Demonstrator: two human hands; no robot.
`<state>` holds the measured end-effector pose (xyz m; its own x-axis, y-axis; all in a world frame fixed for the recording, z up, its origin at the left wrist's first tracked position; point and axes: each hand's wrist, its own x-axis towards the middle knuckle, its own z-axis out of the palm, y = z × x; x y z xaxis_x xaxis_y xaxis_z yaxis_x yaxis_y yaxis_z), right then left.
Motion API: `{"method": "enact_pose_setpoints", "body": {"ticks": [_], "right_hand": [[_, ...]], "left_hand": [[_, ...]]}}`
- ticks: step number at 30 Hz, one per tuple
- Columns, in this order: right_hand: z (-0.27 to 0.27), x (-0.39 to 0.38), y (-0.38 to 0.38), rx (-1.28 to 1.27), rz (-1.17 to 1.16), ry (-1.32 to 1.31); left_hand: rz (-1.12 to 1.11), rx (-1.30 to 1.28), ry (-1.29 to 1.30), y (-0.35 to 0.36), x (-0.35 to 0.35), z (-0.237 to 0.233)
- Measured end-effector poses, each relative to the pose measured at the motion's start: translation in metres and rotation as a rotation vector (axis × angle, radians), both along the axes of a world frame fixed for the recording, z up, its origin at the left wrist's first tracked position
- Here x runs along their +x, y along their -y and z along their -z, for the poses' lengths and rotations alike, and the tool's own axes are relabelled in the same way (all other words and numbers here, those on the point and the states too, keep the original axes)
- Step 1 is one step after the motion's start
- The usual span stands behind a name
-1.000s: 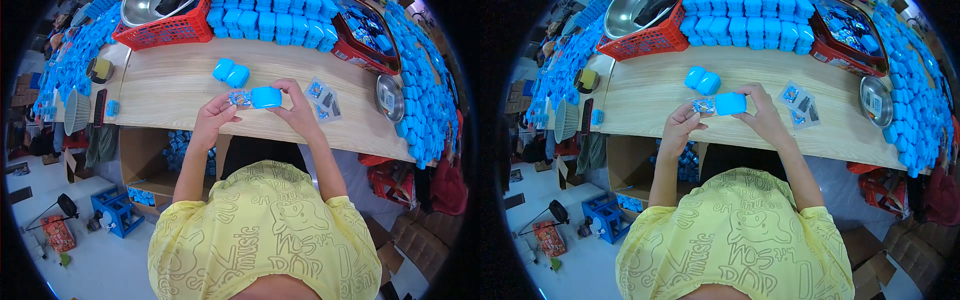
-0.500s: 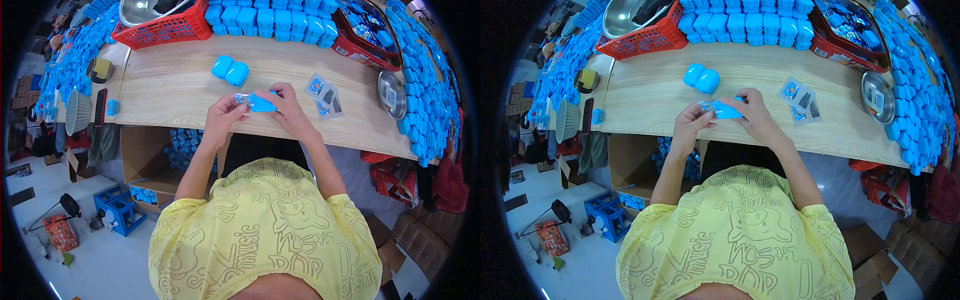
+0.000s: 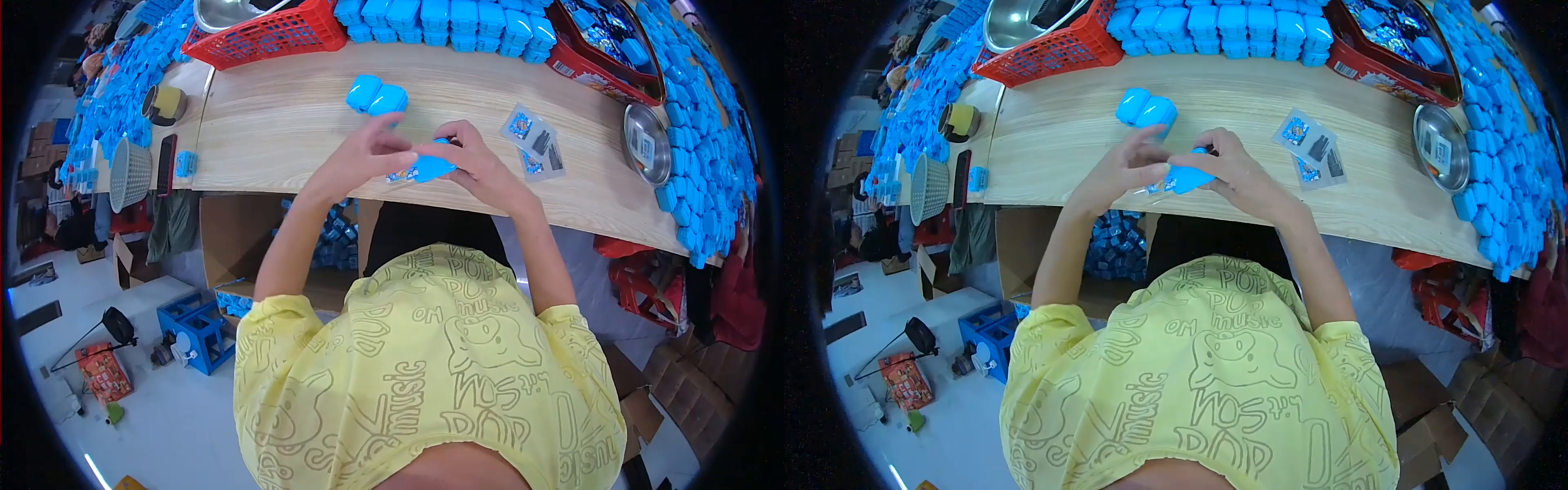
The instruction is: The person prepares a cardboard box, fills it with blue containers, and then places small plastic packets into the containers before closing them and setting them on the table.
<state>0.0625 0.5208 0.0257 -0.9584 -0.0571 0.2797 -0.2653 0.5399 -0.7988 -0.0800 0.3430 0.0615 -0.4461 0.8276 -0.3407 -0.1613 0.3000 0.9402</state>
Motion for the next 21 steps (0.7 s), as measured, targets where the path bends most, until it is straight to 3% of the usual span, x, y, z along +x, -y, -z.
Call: {"method": "enact_pose_setpoints", "body": {"ticks": [5, 9, 12, 17, 21], "right_hand": [[-0.007, 0.002, -0.004, -0.173, -0.032, 0.142], [0.008, 0.007, -0.005, -0.302, 0.048, 0.069], [0.011, 0.009, 0.0, -0.218, 0.043, 0.095], [0.012, 0.013, 0.011, -0.239, 0.072, 0.129], [0.016, 0.012, 0.019, 0.045, 0.24, -0.009]], "left_hand": [[0.159, -0.026, 0.211, -0.011, -0.001, 0.028], [-0.044, 0.049, 0.344, -0.016, 0.01, 0.037], [-0.244, 0.139, 0.383, -0.026, 0.021, 0.039], [-0.32, 0.13, 0.403, -0.033, 0.025, 0.043], [-0.394, 0.135, 0.423, -0.039, 0.033, 0.037]]}}
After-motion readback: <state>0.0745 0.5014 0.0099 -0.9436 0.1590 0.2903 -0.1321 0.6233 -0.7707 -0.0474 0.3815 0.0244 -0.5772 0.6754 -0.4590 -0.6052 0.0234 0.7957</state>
